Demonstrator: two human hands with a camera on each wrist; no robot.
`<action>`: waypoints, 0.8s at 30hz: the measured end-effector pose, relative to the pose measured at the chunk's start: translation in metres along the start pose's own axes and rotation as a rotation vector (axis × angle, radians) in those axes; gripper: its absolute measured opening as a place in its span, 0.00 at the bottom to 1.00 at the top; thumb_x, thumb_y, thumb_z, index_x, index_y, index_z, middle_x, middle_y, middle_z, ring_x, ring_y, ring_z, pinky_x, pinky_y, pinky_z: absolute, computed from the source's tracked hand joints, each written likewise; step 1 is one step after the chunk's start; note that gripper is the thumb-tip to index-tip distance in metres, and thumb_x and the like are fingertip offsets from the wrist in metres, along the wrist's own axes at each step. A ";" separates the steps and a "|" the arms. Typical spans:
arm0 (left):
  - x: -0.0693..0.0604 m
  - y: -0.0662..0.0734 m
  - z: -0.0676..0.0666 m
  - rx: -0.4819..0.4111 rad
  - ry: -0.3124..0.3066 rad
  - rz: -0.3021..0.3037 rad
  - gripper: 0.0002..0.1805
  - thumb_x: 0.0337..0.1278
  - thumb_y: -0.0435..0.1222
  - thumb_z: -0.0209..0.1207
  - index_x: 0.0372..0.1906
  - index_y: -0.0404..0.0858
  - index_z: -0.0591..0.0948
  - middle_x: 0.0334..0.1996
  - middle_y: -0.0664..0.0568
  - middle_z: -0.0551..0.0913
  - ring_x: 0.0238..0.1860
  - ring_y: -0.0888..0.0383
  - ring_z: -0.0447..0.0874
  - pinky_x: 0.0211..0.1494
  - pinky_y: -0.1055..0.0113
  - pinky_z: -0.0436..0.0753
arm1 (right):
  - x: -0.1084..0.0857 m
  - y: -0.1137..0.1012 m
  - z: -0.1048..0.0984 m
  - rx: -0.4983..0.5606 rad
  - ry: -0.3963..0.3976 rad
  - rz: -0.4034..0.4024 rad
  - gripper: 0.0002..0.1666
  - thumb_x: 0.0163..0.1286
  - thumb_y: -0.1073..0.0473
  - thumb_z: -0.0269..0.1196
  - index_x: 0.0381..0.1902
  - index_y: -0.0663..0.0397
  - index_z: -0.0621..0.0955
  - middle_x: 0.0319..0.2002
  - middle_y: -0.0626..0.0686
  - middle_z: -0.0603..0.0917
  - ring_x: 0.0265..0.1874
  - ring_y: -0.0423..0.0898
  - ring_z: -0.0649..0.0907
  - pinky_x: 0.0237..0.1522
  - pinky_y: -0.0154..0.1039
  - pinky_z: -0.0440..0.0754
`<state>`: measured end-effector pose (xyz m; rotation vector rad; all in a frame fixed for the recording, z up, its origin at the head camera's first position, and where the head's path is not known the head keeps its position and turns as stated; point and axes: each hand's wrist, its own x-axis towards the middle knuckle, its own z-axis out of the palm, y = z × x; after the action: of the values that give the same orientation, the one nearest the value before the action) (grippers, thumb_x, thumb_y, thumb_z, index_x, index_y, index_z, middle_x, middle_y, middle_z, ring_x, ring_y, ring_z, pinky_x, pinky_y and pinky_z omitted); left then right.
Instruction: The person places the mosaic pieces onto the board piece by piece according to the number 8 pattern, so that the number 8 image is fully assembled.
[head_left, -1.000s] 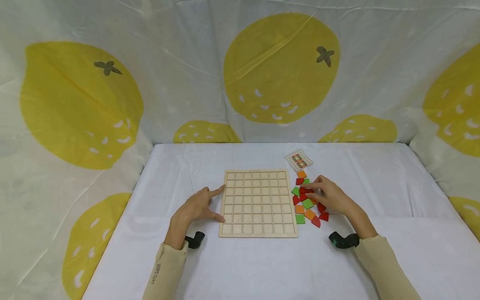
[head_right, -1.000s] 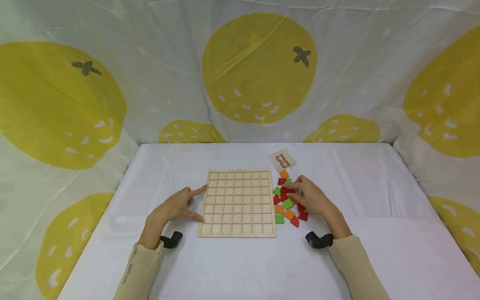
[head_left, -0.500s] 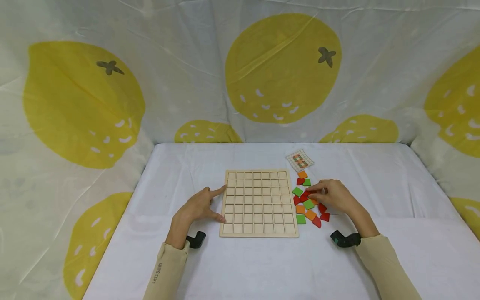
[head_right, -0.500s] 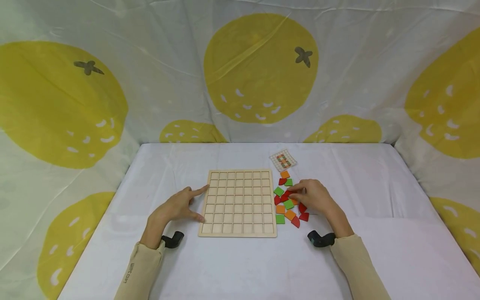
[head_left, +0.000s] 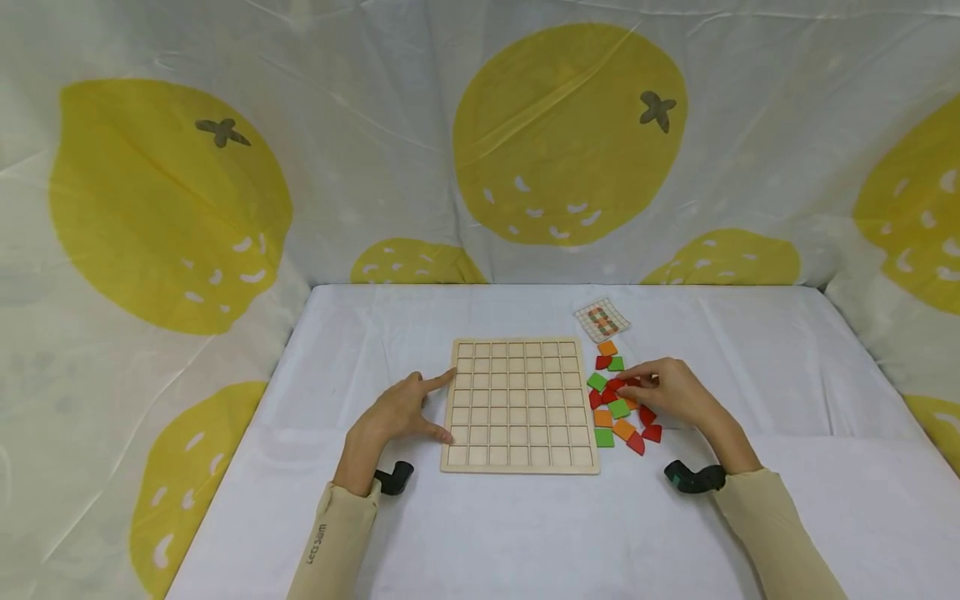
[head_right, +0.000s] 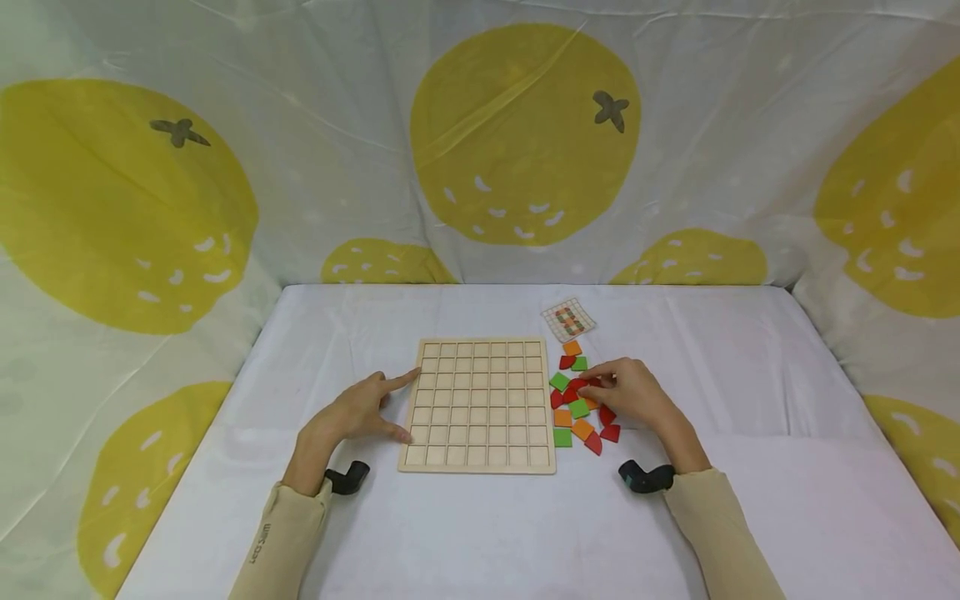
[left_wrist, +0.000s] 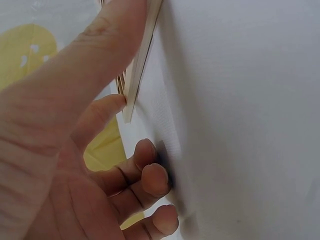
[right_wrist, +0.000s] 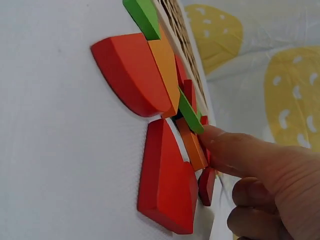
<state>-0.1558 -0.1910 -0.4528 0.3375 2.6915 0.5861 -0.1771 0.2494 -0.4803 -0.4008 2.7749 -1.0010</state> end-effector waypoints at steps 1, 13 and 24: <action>0.000 0.000 0.000 0.000 -0.001 -0.001 0.63 0.30 0.53 0.83 0.80 0.54 0.65 0.42 0.46 0.75 0.38 0.55 0.70 0.44 0.61 0.74 | 0.000 -0.001 0.000 -0.003 0.007 0.010 0.17 0.65 0.54 0.75 0.48 0.58 0.90 0.18 0.45 0.68 0.20 0.42 0.70 0.23 0.32 0.64; 0.001 0.000 -0.001 -0.005 -0.033 0.003 0.64 0.33 0.52 0.82 0.81 0.53 0.62 0.61 0.36 0.80 0.60 0.47 0.78 0.67 0.48 0.76 | 0.006 -0.032 0.029 0.035 0.135 -0.025 0.21 0.64 0.49 0.75 0.48 0.58 0.90 0.14 0.43 0.59 0.14 0.40 0.59 0.20 0.33 0.56; 0.002 -0.001 0.000 -0.012 -0.023 0.005 0.64 0.31 0.51 0.83 0.81 0.52 0.63 0.61 0.38 0.81 0.55 0.51 0.76 0.67 0.50 0.76 | 0.029 -0.063 0.054 -0.023 0.241 -0.073 0.20 0.63 0.49 0.76 0.42 0.61 0.91 0.13 0.43 0.59 0.14 0.39 0.57 0.20 0.32 0.51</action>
<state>-0.1575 -0.1910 -0.4537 0.3460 2.6649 0.5956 -0.1792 0.1617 -0.4826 -0.4118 3.0078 -1.1013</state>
